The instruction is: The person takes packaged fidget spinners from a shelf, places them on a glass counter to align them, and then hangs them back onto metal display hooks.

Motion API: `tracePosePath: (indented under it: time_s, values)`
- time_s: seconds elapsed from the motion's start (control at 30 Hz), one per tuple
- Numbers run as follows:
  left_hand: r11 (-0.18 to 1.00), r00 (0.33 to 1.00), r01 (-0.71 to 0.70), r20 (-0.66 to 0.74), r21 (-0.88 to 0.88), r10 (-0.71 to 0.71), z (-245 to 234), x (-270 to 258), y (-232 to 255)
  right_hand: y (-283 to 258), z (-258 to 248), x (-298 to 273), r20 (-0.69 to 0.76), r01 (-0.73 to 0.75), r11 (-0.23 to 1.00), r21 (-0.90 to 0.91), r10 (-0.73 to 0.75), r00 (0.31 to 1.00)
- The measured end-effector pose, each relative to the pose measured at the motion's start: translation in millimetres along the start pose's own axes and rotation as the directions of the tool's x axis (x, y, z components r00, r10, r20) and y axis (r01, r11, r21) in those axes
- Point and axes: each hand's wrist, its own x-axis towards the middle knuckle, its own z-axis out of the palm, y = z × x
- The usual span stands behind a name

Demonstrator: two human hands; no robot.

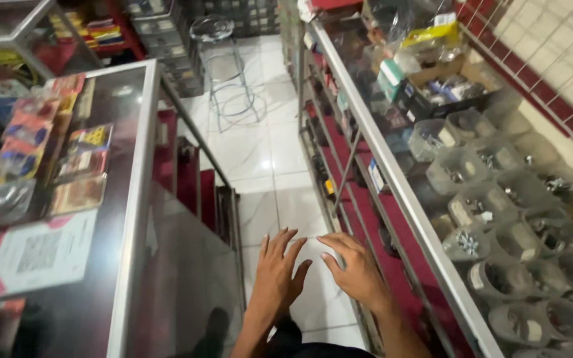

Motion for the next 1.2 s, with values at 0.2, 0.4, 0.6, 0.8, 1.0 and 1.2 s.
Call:
tracePosePath:
  time_s: [0.2,0.4,0.6,0.8,1.0,1.2]
  values:
    - [0.996,0.999,-0.053,-0.001,-0.071,0.053,-15,62,-45,-14,10,68,-0.056,-0.038,0.998,-0.057,0.034,0.998]
    - [0.992,0.994,-0.099,0.030,-0.077,0.102,-25,104,-89,-17,31,114,-0.097,-0.049,0.994,-0.100,0.039,0.995]
    - [0.992,0.995,-0.091,0.039,-0.083,0.095,-31,128,-121,-18,46,147,-0.084,-0.066,0.992,-0.108,0.057,0.995]
    - [0.994,0.997,-0.043,0.061,-0.098,0.049,-24,149,-143,-8,52,180,-0.009,-0.077,0.995,-0.056,0.076,0.997]
    - [0.997,0.998,0.003,0.064,-0.076,0.002,-14,178,-173,16,60,230,0.034,-0.087,0.995,-0.056,0.089,0.995]
    - [0.998,0.995,0.056,0.086,0.003,-0.056,-3,237,-209,49,68,303,0.015,0.003,0.999,0.033,-0.003,1.000]
